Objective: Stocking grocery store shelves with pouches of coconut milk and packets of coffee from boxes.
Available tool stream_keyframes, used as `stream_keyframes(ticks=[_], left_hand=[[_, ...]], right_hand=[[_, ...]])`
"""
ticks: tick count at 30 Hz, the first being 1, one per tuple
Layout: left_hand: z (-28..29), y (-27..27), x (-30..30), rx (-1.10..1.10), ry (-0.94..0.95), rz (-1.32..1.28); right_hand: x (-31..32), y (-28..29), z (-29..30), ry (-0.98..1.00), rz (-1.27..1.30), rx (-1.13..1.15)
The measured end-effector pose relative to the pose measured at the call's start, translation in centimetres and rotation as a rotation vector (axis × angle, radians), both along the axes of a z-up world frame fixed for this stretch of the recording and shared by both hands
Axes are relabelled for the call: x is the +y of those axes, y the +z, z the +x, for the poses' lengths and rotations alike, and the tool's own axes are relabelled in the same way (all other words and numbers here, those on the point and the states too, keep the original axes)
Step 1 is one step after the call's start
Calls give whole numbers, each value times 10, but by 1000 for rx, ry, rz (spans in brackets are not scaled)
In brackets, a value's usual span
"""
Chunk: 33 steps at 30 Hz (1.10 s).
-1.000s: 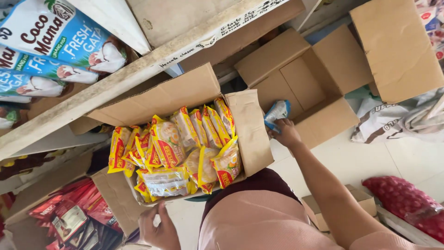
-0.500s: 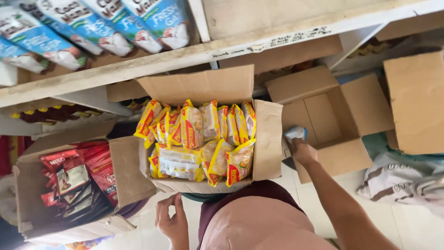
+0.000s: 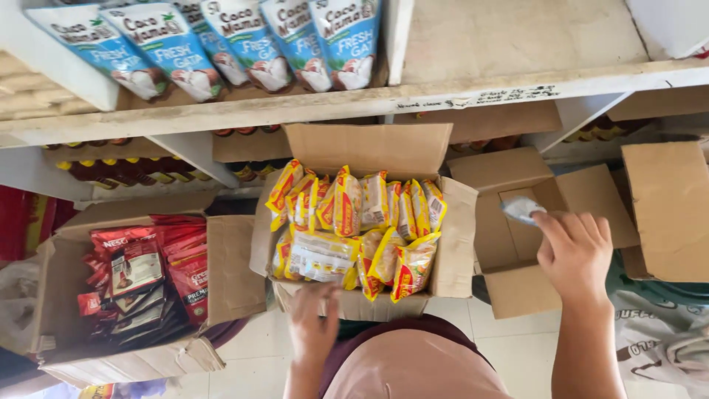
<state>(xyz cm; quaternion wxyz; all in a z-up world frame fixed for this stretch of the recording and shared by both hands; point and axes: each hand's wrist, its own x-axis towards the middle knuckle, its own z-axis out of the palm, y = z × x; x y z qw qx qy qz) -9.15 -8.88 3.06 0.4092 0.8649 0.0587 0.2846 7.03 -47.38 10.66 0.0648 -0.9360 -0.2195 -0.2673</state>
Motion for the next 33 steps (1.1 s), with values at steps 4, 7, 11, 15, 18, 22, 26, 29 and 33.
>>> stream_keyframes(ticks=[4,7,11,15,18,22,26,29,33], left_hand=[[15,56,-7,-9,-212,17],[30,81,-18,-102,-491,41],[10,8,-21,175,-611,-235],[-10,-44,-7,340,-593,-546],[-5,-20,-3,407,-610,-593],[17,43,-12,686,-669,-628],[19,49,-19,650,-841,-692],[21,38,-18,522,-946,-672],[21,18,-11,564,-865,-753]], right_hand=[[64,40,-44,224,192,-70],[95,8,-69,418,364,12],[154,46,-86,577,656,93],[180,41,-103,539,1092,234],[191,45,-118,451,1489,621],[193,10,-139,270,1507,952],[186,-14,-127,61,1945,778],[176,-22,-122,106,1757,721],[188,-20,-112,48,1958,750]])
